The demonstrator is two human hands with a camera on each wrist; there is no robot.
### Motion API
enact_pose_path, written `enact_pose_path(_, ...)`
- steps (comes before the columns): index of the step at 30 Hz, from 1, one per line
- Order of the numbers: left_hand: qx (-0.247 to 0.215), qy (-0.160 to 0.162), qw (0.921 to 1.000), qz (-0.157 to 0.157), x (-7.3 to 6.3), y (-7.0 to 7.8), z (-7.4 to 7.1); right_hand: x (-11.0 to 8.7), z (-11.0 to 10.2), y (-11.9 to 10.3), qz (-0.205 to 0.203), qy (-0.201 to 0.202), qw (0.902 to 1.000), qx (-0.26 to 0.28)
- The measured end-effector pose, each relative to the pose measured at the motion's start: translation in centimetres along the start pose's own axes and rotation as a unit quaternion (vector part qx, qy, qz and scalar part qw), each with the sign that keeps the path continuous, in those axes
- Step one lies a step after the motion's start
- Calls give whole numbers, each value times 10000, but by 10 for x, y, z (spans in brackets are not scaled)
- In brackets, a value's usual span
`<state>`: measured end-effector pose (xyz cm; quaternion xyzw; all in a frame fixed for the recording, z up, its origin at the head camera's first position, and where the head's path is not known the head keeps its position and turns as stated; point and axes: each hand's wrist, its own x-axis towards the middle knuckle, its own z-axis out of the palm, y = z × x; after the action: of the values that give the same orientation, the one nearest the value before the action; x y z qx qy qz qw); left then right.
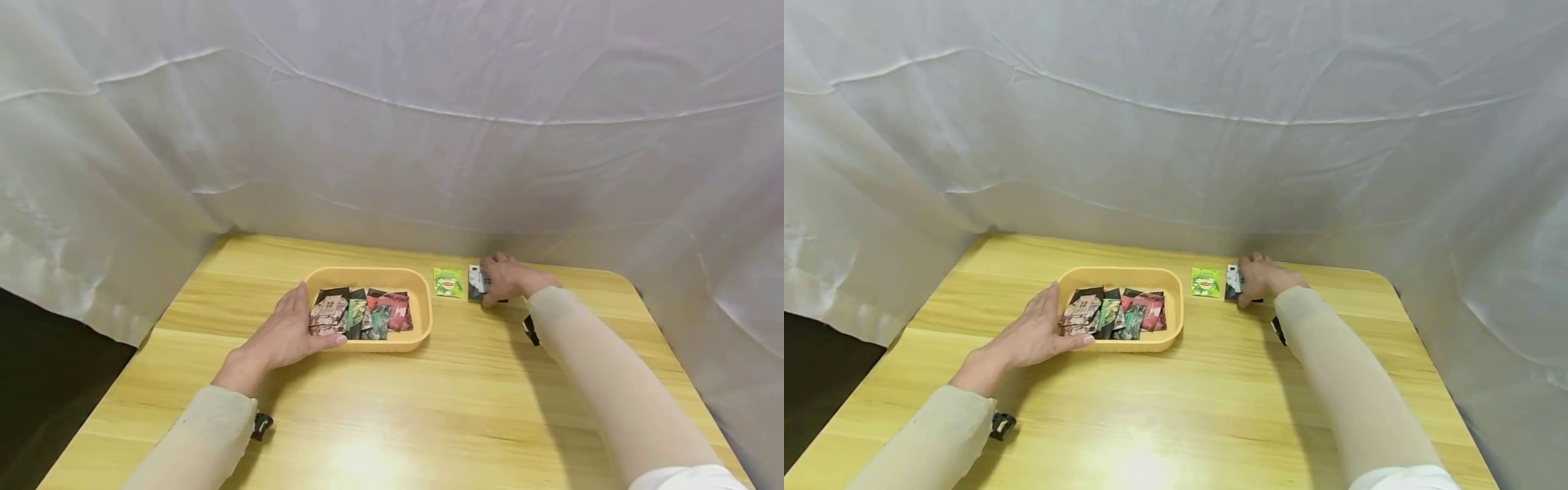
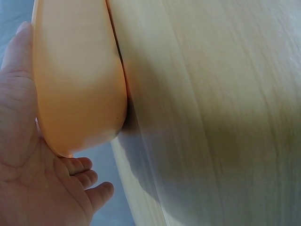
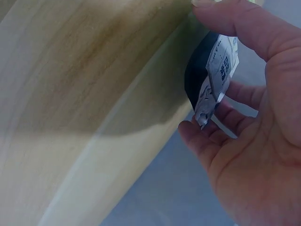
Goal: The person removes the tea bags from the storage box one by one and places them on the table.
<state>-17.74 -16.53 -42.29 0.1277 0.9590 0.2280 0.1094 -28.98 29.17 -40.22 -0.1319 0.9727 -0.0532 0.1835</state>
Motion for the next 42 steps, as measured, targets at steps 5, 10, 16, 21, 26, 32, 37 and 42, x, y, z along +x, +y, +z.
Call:
enact_pose_path(5, -8, 4, 10000, -19, -1, 2, 2, 2, 2, 2, 36, -120, 9999, 84)
enact_pose_path(10, 6, 14, 10000, -66, -4, 2, 1, 7, 1, 0, 14, -202, 9997, 146)
enact_pose_path(16, -8, 79, 9999, -125, -7, 0, 1, 11, -1, -4, -88, -197, 9997, 94)
enact_pose_path(21, -19, 91, 9998, -193, -9, -2, 1, 15, 0, -7, -158, -212, 9996, -30)
enact_pose_path(26, -66, 94, 9998, -136, -6, 3, 4, 12, -4, -4, -107, -176, 9997, 109)
enact_pose_path(32, -34, 51, 10000, -58, 5, 14, 8, -4, -19, -20, -296, 589, 9978, -13)
enact_pose_path(37, 23, 47, 9999, -100, 7, 17, 9, -11, -18, -69, -798, 1303, 9883, -21)
enact_pose_path(42, 22, 13, 9999, -139, 5, 17, 8, -12, -2, -132, -1483, 1511, 9773, 115)
